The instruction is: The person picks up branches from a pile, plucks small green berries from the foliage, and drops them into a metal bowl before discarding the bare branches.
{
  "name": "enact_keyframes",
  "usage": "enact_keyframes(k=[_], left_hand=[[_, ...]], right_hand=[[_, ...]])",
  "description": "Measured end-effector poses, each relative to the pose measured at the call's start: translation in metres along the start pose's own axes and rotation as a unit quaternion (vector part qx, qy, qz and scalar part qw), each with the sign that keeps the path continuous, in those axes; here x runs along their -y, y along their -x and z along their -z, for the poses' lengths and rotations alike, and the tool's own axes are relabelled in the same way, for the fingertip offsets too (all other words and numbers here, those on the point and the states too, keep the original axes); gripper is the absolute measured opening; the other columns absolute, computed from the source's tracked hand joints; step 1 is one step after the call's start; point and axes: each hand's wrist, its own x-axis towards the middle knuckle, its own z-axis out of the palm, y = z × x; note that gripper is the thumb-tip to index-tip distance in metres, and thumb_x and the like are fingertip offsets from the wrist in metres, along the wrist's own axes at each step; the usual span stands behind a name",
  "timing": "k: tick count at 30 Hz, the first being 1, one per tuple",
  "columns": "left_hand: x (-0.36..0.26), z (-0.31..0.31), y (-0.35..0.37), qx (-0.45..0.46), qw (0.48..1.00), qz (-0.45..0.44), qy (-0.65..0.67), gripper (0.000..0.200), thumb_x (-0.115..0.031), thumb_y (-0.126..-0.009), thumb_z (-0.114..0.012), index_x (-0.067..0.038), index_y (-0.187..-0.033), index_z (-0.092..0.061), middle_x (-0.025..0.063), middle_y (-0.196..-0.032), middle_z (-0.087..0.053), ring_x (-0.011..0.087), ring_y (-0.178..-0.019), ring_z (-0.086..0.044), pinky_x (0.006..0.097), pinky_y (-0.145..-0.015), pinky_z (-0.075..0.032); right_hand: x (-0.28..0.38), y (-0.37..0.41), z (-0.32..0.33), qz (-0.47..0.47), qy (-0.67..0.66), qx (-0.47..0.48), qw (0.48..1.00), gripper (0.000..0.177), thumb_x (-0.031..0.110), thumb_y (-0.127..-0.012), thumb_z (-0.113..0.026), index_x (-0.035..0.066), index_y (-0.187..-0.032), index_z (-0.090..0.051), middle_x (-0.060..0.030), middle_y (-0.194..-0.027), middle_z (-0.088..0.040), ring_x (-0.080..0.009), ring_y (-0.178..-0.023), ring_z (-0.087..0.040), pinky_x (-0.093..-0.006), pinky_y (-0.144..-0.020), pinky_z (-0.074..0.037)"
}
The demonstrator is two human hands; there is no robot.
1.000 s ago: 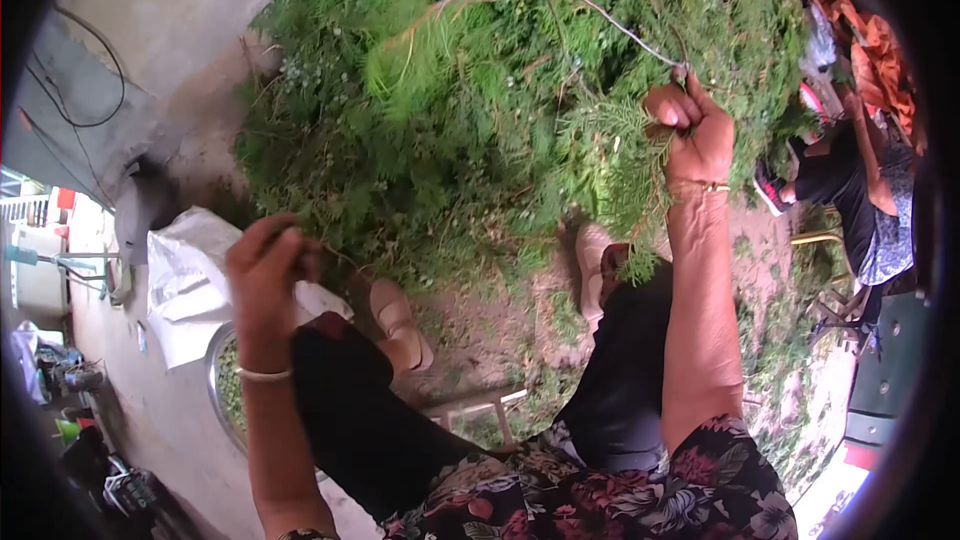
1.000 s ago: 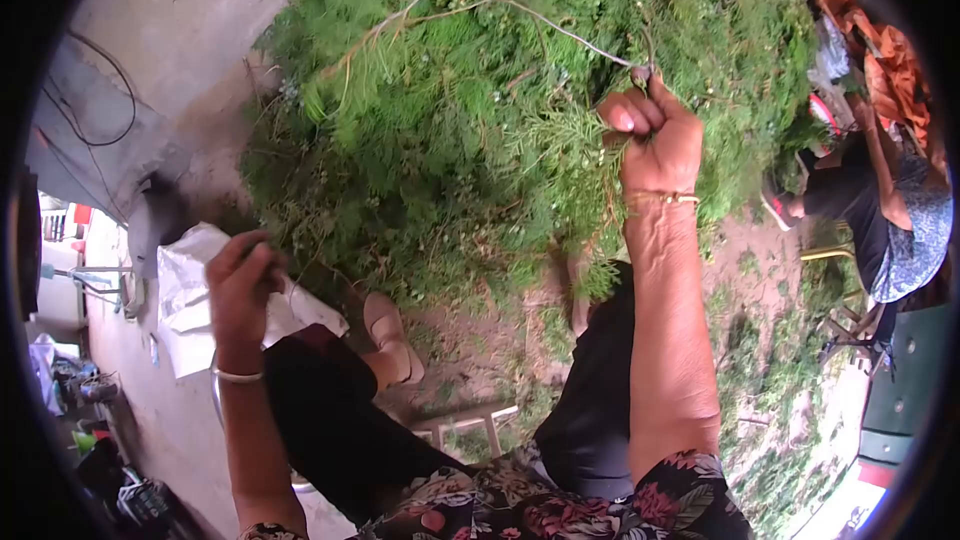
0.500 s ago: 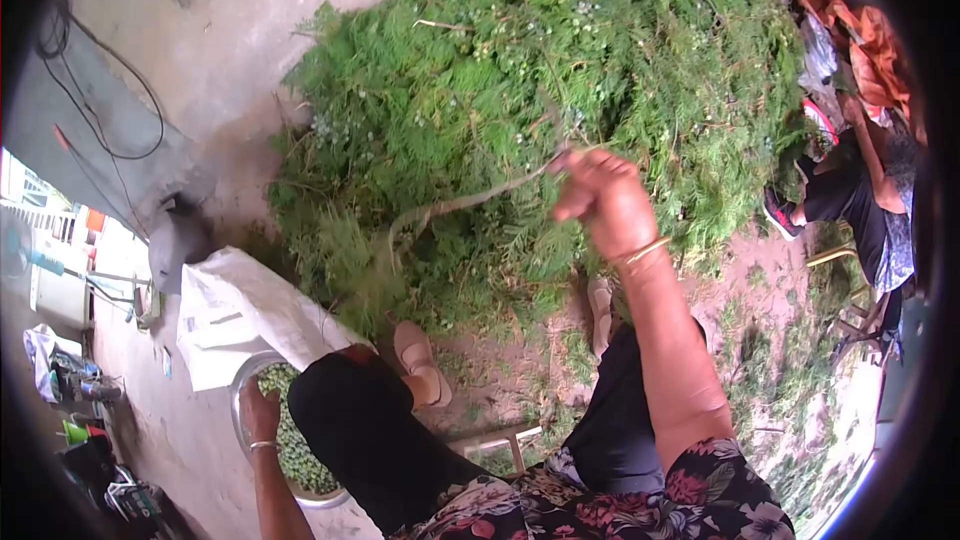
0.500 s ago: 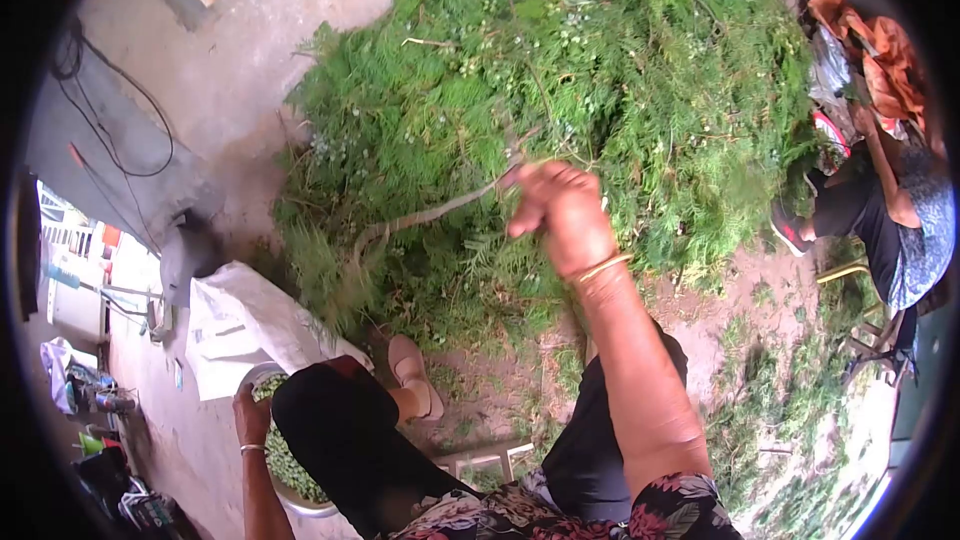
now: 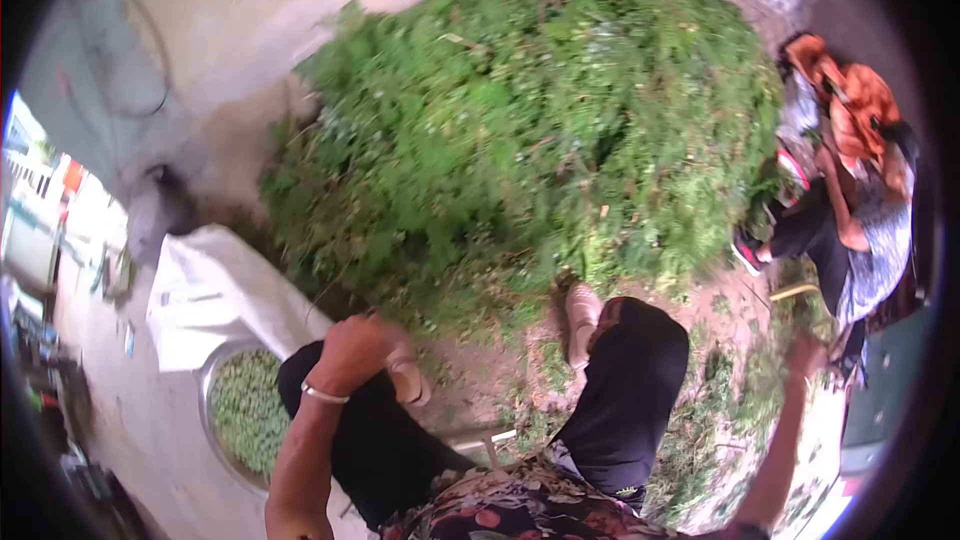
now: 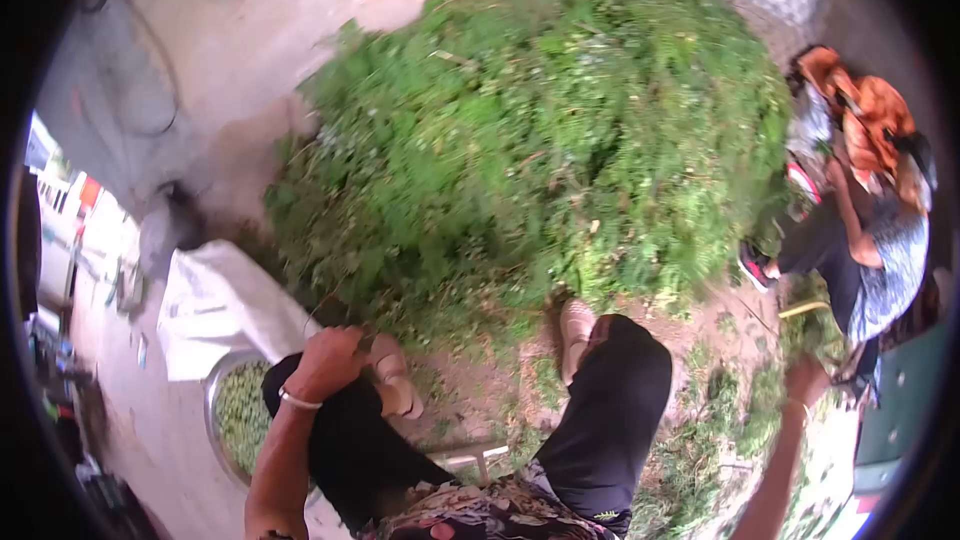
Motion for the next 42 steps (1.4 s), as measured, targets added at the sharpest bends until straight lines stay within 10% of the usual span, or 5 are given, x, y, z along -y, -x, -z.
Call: enact_keyframes(k=[7,21,27,32,42], left_hand=[[0.009,-0.033,0.0,0.119,0.988,-0.083,-0.046,0.014,-0.01,-0.072,-0.055,0.002,-0.077,-0.06,0.0215,-0.08,-0.062,0.0367,-0.084,-0.062,0.044,-0.066,-0.052],[0.133,-0.062,-0.146,0.177,0.976,0.068,-0.105,0.03,-0.022,-0.074,-0.061,0.005,-0.086,-0.064,0.027,-0.089,-0.063,0.0414,-0.087,-0.061,0.0433,-0.078,-0.05],[0.2,-0.104,-0.206,-0.044,0.94,0.32,0.106,0.051,-0.038,-0.077,-0.064,0.006,-0.104,-0.06,0.0315,-0.107,-0.057,0.0451,-0.101,-0.056,0.0478,-0.085,-0.047],[0.199,-0.128,-0.248,-0.068,0.89,0.441,0.097,0.117,-0.051,-0.064,-0.076,-0.003,-0.144,-0.005,0.0405,-0.14,-0.012,0.0576,-0.128,-0.015,0.055,-0.103,-0.025],[0.232,-0.189,-0.268,-0.079,0.922,0.375,0.051,0.07,-0.01,-0.072,-0.069,-0.006,-0.129,-0.029,0.0346,-0.125,-0.039,0.0518,-0.099,-0.053,0.0503,-0.085,-0.047]], right_hand=[[-0.095,0.098,0.032,-0.388,-0.173,0.113,0.898,0.023,0.007,-0.073,-0.057,0.003,-0.094,-0.065,-0.0082,-0.078,-0.063,-0.0165,-0.07,-0.06,-0.029,-0.057,-0.045],[0.449,0.001,0.195,0.135,-0.66,0.226,0.703,0.02,0.004,-0.084,-0.056,-0.006,-0.101,-0.059,-0.0112,-0.092,-0.066,-0.0163,-0.085,-0.061,-0.0271,-0.077,-0.048],[0.493,0.01,0.19,0.083,-0.59,0.37,0.713,0.021,0.003,-0.082,-0.057,-0.007,-0.1,-0.059,-0.01,-0.088,-0.066,-0.0094,-0.063,-0.058,-0.023,-0.054,-0.047],[0.493,0.013,0.184,0.034,-0.617,0.36,0.698,0.021,0.003,-0.075,-0.052,-0.011,-0.089,-0.059,-0.0169,-0.081,-0.066,-0.0203,-0.074,-0.064,-0.0281,-0.07,-0.051],[0.492,0.011,0.179,0.025,-0.614,0.399,0.681,0.033,0.019,-0.072,-0.062,-0.009,-0.089,-0.06,-0.0167,-0.08,-0.067,-0.0217,-0.076,-0.065,-0.031,-0.076,-0.05]])
